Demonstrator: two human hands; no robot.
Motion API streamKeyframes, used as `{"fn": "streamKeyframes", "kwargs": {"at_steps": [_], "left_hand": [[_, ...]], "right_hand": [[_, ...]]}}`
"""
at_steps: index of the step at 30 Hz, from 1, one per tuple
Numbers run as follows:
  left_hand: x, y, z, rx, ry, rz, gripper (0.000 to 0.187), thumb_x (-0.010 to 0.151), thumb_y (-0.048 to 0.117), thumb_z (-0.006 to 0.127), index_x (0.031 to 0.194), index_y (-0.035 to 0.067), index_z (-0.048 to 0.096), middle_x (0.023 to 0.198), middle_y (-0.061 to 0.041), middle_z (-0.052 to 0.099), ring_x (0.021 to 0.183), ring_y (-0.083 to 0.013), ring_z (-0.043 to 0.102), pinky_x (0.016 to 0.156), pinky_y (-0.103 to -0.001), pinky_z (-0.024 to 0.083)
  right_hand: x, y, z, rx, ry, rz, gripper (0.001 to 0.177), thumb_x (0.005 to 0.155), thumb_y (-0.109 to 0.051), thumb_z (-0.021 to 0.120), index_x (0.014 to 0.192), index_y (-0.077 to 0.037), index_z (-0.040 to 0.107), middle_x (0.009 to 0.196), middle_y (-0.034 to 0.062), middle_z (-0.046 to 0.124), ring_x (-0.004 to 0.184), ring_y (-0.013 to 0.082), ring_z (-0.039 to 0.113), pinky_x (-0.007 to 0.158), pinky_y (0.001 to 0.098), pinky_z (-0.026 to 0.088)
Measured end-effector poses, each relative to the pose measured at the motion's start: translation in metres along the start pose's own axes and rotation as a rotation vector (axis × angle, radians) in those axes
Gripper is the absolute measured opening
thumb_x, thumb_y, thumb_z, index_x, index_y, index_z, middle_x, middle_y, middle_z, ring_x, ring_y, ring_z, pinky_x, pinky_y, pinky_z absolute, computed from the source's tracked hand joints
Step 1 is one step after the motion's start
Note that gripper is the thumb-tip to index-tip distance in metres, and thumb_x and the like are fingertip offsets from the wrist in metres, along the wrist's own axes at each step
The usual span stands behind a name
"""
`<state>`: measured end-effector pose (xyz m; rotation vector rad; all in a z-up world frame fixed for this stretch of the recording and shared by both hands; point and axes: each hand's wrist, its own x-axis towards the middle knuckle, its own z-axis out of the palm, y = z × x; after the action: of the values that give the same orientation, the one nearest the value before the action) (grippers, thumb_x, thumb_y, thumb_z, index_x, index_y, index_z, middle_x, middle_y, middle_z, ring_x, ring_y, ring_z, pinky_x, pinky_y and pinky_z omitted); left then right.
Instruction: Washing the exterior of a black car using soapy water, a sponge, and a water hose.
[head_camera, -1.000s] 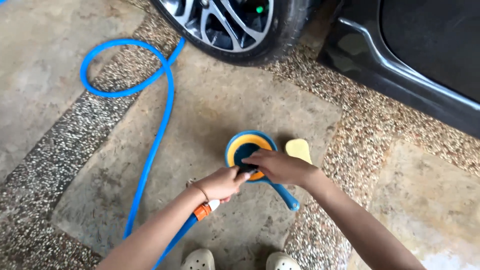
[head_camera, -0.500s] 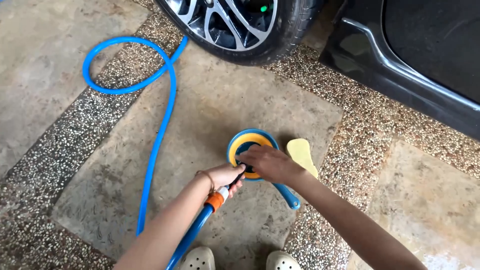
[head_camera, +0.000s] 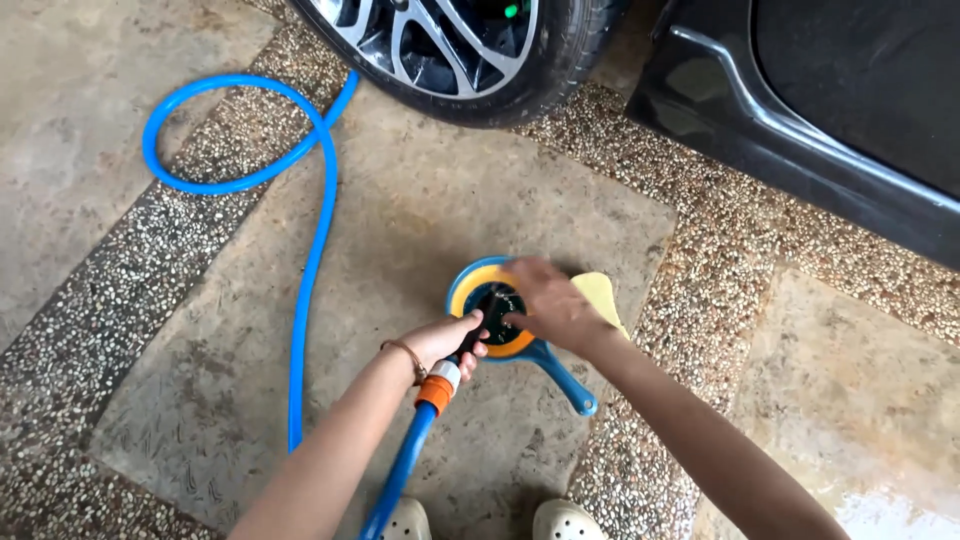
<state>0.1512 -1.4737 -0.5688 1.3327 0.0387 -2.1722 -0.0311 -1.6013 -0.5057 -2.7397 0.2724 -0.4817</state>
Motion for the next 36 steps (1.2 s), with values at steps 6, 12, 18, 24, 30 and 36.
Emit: {"fn": "streamKeyframes", "kwargs": {"at_steps": [6, 12, 18, 24, 30, 36], "left_hand": [[0.050, -0.039, 0.010, -0.198, 0.148, 0.338, 0.035, 0.104, 0.050, 0.047, 0.097, 0.016, 0.049, 0.065, 0.002, 0.052, 0.047, -0.0127, 0.047, 0.044, -0.033, 0.045], [0.119, -0.055, 0.013, 0.064, 0.206, 0.592, 0.048, 0.107, 0.050, 0.049, 0.101, 0.005, 0.067, 0.084, -0.009, 0.074, 0.072, -0.0203, 0.071, 0.069, -0.035, 0.059], [0.058, -0.029, 0.045, -0.168, 0.039, 0.398, 0.040, 0.095, 0.049, 0.060, 0.111, 0.013, 0.069, 0.103, -0.004, 0.074, 0.094, -0.0205, 0.073, 0.086, -0.041, 0.059], [0.071, -0.053, 0.051, -0.206, -0.112, 0.446, 0.044, 0.101, 0.039, 0.059, 0.122, 0.002, 0.066, 0.118, -0.014, 0.073, 0.113, -0.0318, 0.072, 0.102, -0.044, 0.056], [0.057, -0.068, 0.066, -0.468, -0.222, 0.453, 0.048, 0.104, 0.038, 0.042, 0.134, 0.004, 0.057, 0.137, -0.016, 0.067, 0.127, -0.0303, 0.063, 0.108, -0.043, 0.049], [0.042, -0.054, 0.052, -0.350, -0.232, 0.419, 0.041, 0.102, 0.035, 0.046, 0.130, 0.009, 0.060, 0.132, -0.010, 0.069, 0.124, -0.0243, 0.065, 0.105, -0.048, 0.051]], "right_hand": [[-0.054, -0.063, 0.030, 1.173, -0.405, 0.954, 0.059, 0.096, -0.056, 0.046, 0.136, -0.013, 0.052, 0.121, 0.0060, 0.070, 0.116, 0.0236, 0.068, 0.098, 0.0426, 0.054], [-0.103, -0.119, 0.045, 1.713, 0.035, 1.499, 0.047, 0.099, -0.054, 0.048, 0.126, -0.016, 0.049, 0.079, 0.0080, 0.058, 0.057, 0.0196, 0.056, 0.050, 0.0404, 0.052], [-0.125, -0.126, 0.027, 1.743, 0.052, 1.455, 0.048, 0.100, -0.050, 0.047, 0.124, -0.010, 0.052, 0.067, 0.0120, 0.056, 0.046, 0.0226, 0.055, 0.044, 0.0407, 0.048], [-0.130, -0.135, 0.020, 1.869, 0.113, 1.565, 0.045, 0.101, -0.050, 0.045, 0.119, -0.009, 0.050, 0.066, 0.0109, 0.052, 0.044, 0.0216, 0.048, 0.042, 0.0385, 0.042], [-0.136, -0.125, 0.012, 2.208, 0.121, 1.531, 0.040, 0.105, -0.045, 0.042, 0.117, -0.007, 0.048, 0.071, 0.0079, 0.047, 0.049, 0.0171, 0.043, 0.044, 0.0307, 0.036], [-0.132, -0.128, 0.008, 2.167, 0.095, 1.492, 0.041, 0.104, -0.047, 0.043, 0.116, -0.007, 0.047, 0.069, 0.0081, 0.047, 0.047, 0.0172, 0.044, 0.043, 0.0311, 0.037]]}}
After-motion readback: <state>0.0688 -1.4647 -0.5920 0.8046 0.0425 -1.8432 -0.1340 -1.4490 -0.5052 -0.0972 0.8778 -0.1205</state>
